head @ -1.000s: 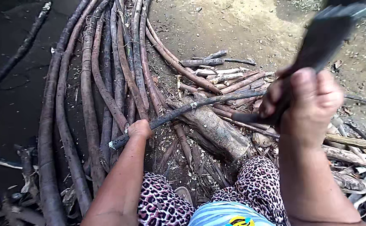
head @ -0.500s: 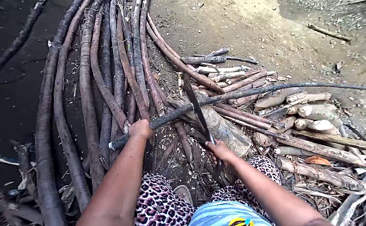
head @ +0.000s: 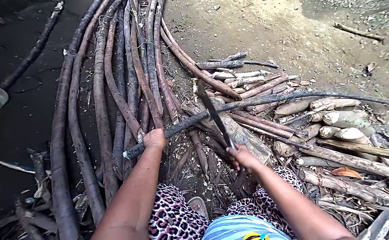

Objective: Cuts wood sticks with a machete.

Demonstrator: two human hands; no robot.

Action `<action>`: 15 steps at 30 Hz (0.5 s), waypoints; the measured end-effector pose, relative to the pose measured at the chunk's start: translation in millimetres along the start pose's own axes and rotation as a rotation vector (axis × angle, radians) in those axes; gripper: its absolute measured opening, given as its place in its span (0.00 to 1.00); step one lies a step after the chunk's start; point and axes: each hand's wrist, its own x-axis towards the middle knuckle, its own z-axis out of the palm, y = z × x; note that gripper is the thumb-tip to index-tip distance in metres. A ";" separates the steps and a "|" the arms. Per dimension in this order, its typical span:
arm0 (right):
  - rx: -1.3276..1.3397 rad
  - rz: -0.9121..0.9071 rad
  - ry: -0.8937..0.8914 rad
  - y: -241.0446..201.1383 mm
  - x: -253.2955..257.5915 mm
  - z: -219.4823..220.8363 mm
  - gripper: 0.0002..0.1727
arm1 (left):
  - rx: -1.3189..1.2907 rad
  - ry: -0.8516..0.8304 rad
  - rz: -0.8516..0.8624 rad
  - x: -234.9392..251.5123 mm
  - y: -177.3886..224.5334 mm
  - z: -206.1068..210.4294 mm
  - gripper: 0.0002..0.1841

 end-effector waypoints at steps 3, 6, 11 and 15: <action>0.197 -0.025 -0.076 -48.9 -37.4 -27.9 0.14 | 0.009 -0.011 -0.001 3.3 -0.1 0.4 0.21; 0.164 -0.438 0.037 -77.2 -75.7 -44.3 0.13 | 0.001 -0.040 -0.001 6.2 -0.1 -1.1 0.20; 0.264 -1.362 0.339 -140.4 -95.0 -54.5 0.10 | 0.013 -0.057 0.015 9.1 -2.6 -4.2 0.19; 0.240 -1.343 0.692 -124.0 -42.0 -35.2 0.11 | 0.009 -0.056 0.010 8.4 -1.4 -4.5 0.20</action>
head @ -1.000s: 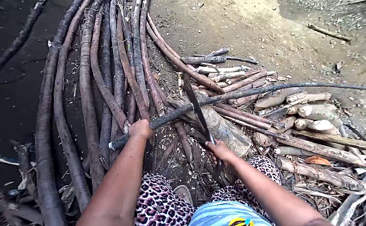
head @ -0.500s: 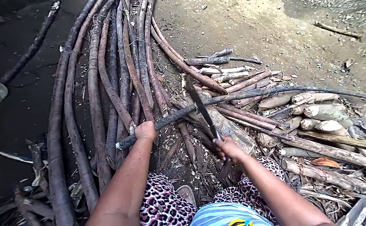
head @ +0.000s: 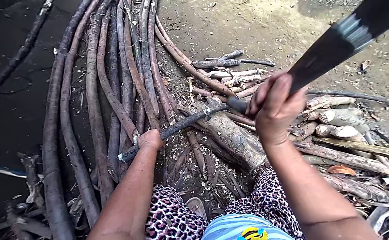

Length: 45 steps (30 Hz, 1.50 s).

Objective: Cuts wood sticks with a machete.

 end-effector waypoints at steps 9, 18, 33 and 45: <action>-0.565 1.251 -0.963 92.3 -132.5 -34.6 0.23 | -0.035 -0.012 0.007 -3.2 0.8 -3.1 0.28; -0.271 1.354 -0.827 56.2 -70.4 -40.7 0.19 | -0.049 0.120 0.089 -25.9 -16.3 -23.9 0.35; -0.459 1.130 -0.623 92.6 -164.9 -15.1 0.22 | 0.102 0.006 0.100 -43.7 -6.4 -40.0 0.26; 0.296 -0.245 0.069 -42.9 45.6 -8.2 0.09 | 0.154 0.008 0.049 -30.5 2.8 -47.5 0.20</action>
